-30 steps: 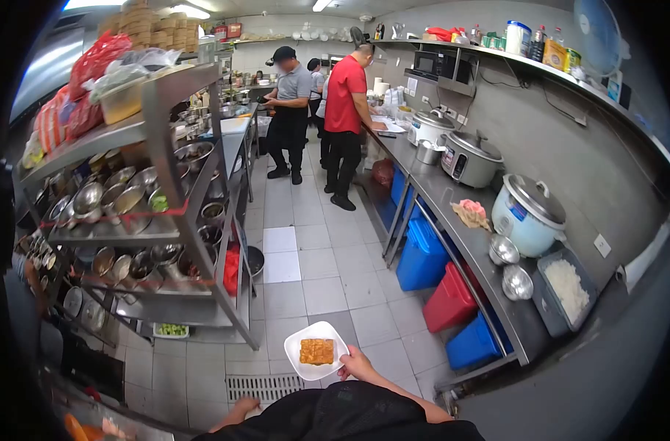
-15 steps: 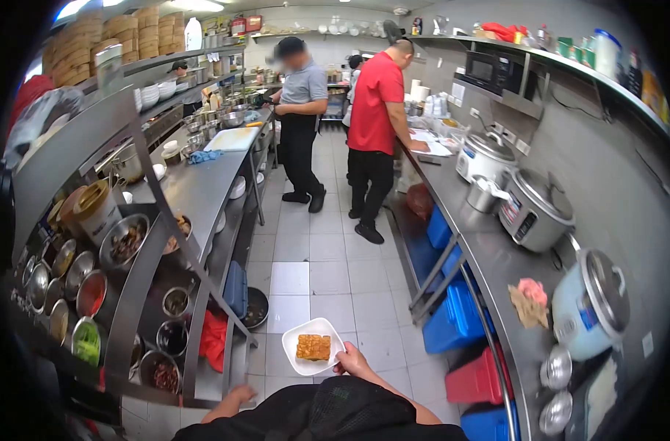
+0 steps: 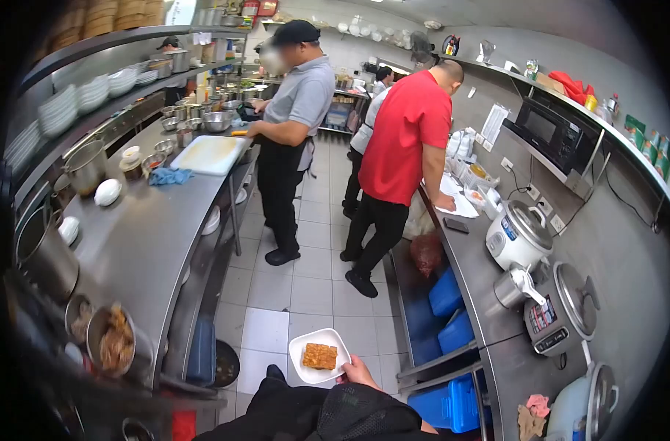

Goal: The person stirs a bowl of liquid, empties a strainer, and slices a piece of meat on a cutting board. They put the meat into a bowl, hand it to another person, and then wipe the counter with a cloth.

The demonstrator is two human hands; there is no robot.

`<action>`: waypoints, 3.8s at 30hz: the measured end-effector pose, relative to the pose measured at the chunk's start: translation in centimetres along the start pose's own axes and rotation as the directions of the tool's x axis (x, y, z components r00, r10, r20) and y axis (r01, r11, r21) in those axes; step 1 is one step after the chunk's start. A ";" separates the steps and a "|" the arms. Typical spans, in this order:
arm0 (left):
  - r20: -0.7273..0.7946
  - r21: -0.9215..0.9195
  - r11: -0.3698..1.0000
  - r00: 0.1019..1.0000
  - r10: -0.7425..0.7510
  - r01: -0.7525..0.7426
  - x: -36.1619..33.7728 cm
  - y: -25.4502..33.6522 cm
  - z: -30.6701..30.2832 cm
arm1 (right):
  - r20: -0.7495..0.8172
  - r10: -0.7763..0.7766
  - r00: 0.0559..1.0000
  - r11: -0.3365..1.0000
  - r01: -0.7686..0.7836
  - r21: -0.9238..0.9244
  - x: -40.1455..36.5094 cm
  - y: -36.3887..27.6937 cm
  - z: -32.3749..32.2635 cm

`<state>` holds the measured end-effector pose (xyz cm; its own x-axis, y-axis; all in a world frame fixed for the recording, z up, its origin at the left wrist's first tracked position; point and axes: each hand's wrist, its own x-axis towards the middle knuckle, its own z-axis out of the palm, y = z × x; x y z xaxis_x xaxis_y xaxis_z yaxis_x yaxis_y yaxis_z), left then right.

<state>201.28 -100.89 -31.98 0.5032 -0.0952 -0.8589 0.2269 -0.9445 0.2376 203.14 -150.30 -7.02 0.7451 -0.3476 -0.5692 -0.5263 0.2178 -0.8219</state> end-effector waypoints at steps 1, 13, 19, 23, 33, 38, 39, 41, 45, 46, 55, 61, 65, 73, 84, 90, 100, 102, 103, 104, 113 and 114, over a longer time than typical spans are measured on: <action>-0.026 0.073 0.995 0.997 0.076 -0.073 4.7 3.7 -3.1 | -0.015 0.011 1.000 1.000 -0.010 0.005 2.0 -1.4 0.0; -0.257 -0.423 0.604 0.729 0.634 -0.675 9.4 54.2 -40.3 | -0.042 -0.075 0.996 0.988 0.080 0.130 22.6 -17.3 -0.9; -0.161 -0.381 0.595 0.684 0.711 -0.708 12.4 63.5 -43.7 | 0.084 -0.061 0.995 0.998 0.062 -0.010 35.9 -22.4 -2.7; -0.232 -0.474 0.558 0.708 0.667 -0.681 15.2 66.6 -46.6 | 0.144 -0.031 0.989 0.996 0.042 -0.075 41.7 -26.6 -4.0; -0.122 -0.684 0.565 0.836 0.535 -0.461 21.4 72.3 -50.0 | 0.125 0.015 0.992 1.000 -0.015 -0.003 51.2 -31.7 -7.2; -0.116 -0.649 0.519 0.746 0.656 -0.557 24.4 78.1 -52.9 | 0.052 -0.013 0.999 0.999 0.010 0.049 53.8 -34.5 -7.3; -0.124 -0.616 0.526 0.732 0.670 -0.586 25.2 79.1 -53.5 | 0.030 -0.019 0.999 0.997 0.017 0.077 54.3 -35.0 -7.2; -0.178 -0.535 0.539 0.711 0.681 -0.650 26.2 80.7 -55.0 | -0.023 -0.012 1.000 0.996 0.014 0.093 55.6 -35.6 -6.8; -0.246 -0.289 0.573 0.638 0.730 -0.767 27.7 82.1 -59.0 | -0.112 -0.003 0.994 0.981 0.025 0.194 57.2 -37.4 -5.8; -0.215 -0.271 0.608 0.663 0.718 -0.746 28.3 82.1 -59.7 | -0.141 0.006 0.990 0.971 0.028 0.237 57.4 -37.9 -5.4; -0.067 -0.194 0.629 0.650 0.757 -0.753 30.5 80.3 -61.2 | -0.270 0.028 0.962 0.952 0.057 0.299 60.3 -38.4 -3.9; 0.095 0.142 0.658 0.672 0.734 -0.739 37.9 74.0 -58.6 | -0.242 0.035 0.970 0.964 0.031 0.265 61.5 -39.1 -3.9; 0.328 0.471 0.429 0.605 0.726 -0.770 44.5 66.7 -57.0 | -0.250 0.007 0.968 0.938 0.080 0.337 61.0 -39.7 -3.4; 0.270 0.580 0.640 0.860 0.433 -0.504 46.2 54.7 -57.2 | -0.242 -0.042 0.969 0.973 0.095 0.211 63.6 -37.4 -5.0; 0.116 0.440 0.757 0.867 0.485 -0.483 43.6 60.6 -56.6 | -0.261 -0.037 0.965 0.967 0.100 0.236 63.0 -37.4 -5.6; 0.124 0.433 0.743 0.850 0.511 -0.510 44.1 62.7 -55.5 | -0.275 -0.046 0.960 0.967 0.112 0.227 62.9 -36.5 -6.2; 0.107 0.460 0.745 0.864 0.492 -0.482 43.3 61.3 -56.5 | -0.302 -0.063 0.951 0.962 0.138 0.235 63.9 -34.5 -7.1; 0.085 0.445 0.762 0.870 0.486 -0.470 43.0 61.1 -56.4 | -0.293 -0.062 0.954 0.962 0.135 0.236 63.9 -34.7 -7.1; 0.072 0.433 0.773 0.872 0.484 -0.464 42.8 61.1 -56.3 | -0.286 -0.062 0.956 0.962 0.133 0.236 64.0 -34.6 -7.1; 0.058 0.422 0.783 0.875 0.480 -0.457 42.5 61.1 -56.3 | -0.283 -0.062 0.957 0.963 0.132 0.236 64.2 -34.6 -7.2; -0.053 0.338 0.844 0.887 0.458 -0.416 41.1 61.4 -57.0 | -0.217 -0.032 0.976 0.954 0.095 0.284 64.4 -39.2 -7.0; -0.065 0.333 0.849 0.888 0.455 -0.411 41.0 61.4 -57.4 | -0.202 -0.067 0.977 0.942 0.129 0.309 64.6 -40.0 -6.9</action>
<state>283.67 -144.70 -26.56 0.6043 -0.4941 -0.6251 -0.2914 -0.8672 0.4037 269.52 -187.80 -10.78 0.6803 -0.5389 -0.4968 -0.2733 0.4424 -0.8541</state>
